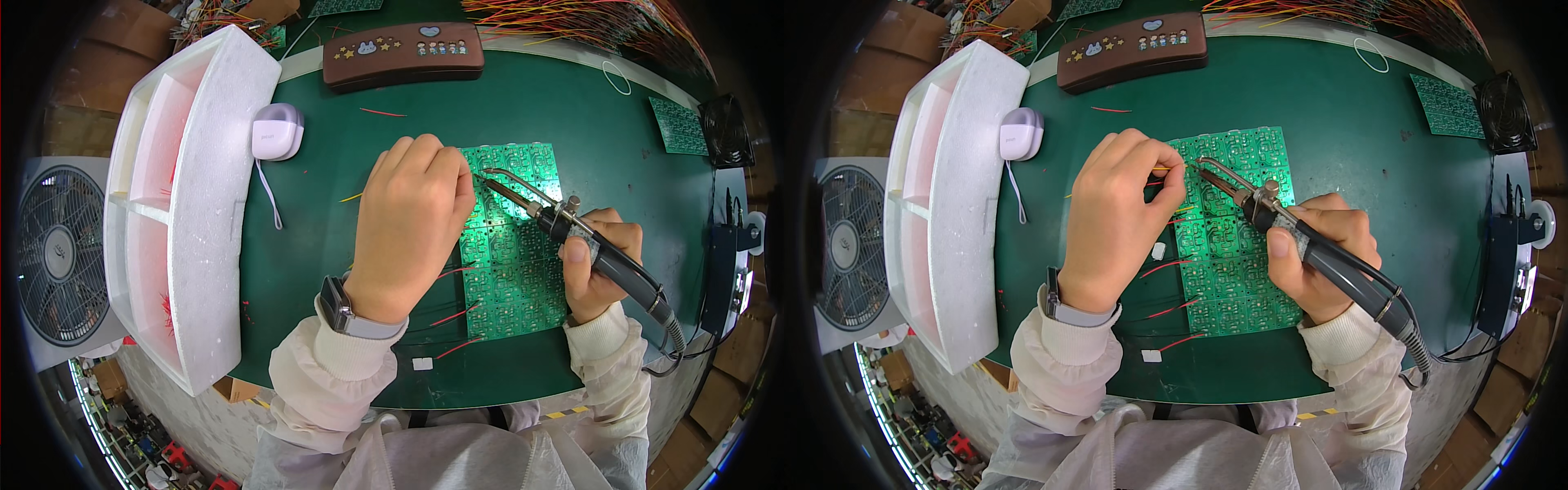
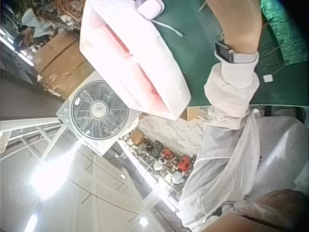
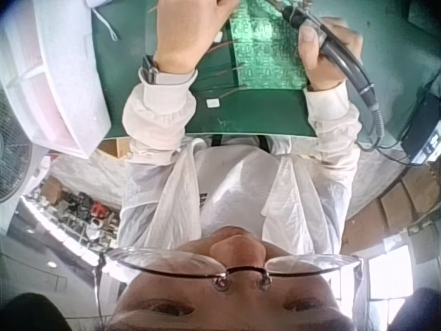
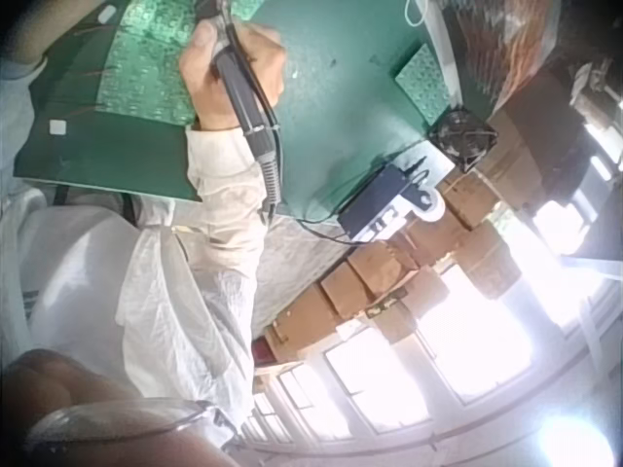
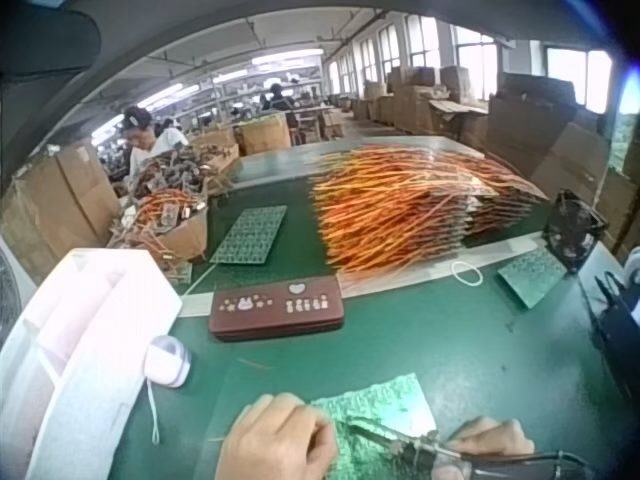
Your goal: The person solders wires to a circuit board using a soldering iron, taking additional wires from a container and attaching them to the board.
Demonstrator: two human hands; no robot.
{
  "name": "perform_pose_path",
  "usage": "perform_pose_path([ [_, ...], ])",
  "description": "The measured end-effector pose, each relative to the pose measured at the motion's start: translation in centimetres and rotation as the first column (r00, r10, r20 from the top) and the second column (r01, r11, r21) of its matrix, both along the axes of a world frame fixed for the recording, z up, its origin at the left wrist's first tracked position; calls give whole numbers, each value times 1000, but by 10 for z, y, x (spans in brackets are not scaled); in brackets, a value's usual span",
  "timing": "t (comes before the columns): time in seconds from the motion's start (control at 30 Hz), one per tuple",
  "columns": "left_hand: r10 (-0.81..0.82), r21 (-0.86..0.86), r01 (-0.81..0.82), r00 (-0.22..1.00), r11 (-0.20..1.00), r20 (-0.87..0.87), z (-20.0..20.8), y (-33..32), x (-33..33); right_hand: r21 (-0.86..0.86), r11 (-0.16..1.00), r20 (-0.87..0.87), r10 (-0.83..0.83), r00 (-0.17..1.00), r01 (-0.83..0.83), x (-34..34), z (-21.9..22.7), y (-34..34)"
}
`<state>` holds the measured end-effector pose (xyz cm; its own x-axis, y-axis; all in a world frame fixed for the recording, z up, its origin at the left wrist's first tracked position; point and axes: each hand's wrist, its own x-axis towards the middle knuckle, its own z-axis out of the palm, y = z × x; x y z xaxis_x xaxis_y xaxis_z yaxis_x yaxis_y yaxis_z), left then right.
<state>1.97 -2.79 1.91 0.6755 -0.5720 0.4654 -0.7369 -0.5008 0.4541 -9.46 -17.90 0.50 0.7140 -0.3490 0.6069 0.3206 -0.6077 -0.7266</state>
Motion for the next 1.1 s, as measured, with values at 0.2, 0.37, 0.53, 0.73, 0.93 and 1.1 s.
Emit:
perform_pose_path([
  [0.2, -25, -21, 25, 1000, 999, -11, 0, 2, 1, -13, 1000, -10, 7, 1000, -7, 1, 0, -1],
  [0.37, -24, -19, 24, 999, 1000, -30, 0, 2, 1, -11, 1000, -4, 6, 1000, -6, 0, -1, -1],
  [0.53, -24, -21, 23, 999, 1000, -36, 1, 2, 0, 21, 1000, 21, 3, 1000, -4, -1, -1, 0],
  [0.73, -15, -31, 14, 999, 999, -45, 1, 4, -1, 20, 1000, 1, 16, 1000, -16, -2, -1, 1],
  [0.93, 45, -48, -45, 999, 998, -4, 20, 12, -6, 122, 989, 93, -93, 991, 82, 3, -2, -14],
  [1.1, -266, 39, 275, 951, 961, -155, 32, 30, -76, 335, 933, 122, -182, 976, 132, 14, 9, -11],
])
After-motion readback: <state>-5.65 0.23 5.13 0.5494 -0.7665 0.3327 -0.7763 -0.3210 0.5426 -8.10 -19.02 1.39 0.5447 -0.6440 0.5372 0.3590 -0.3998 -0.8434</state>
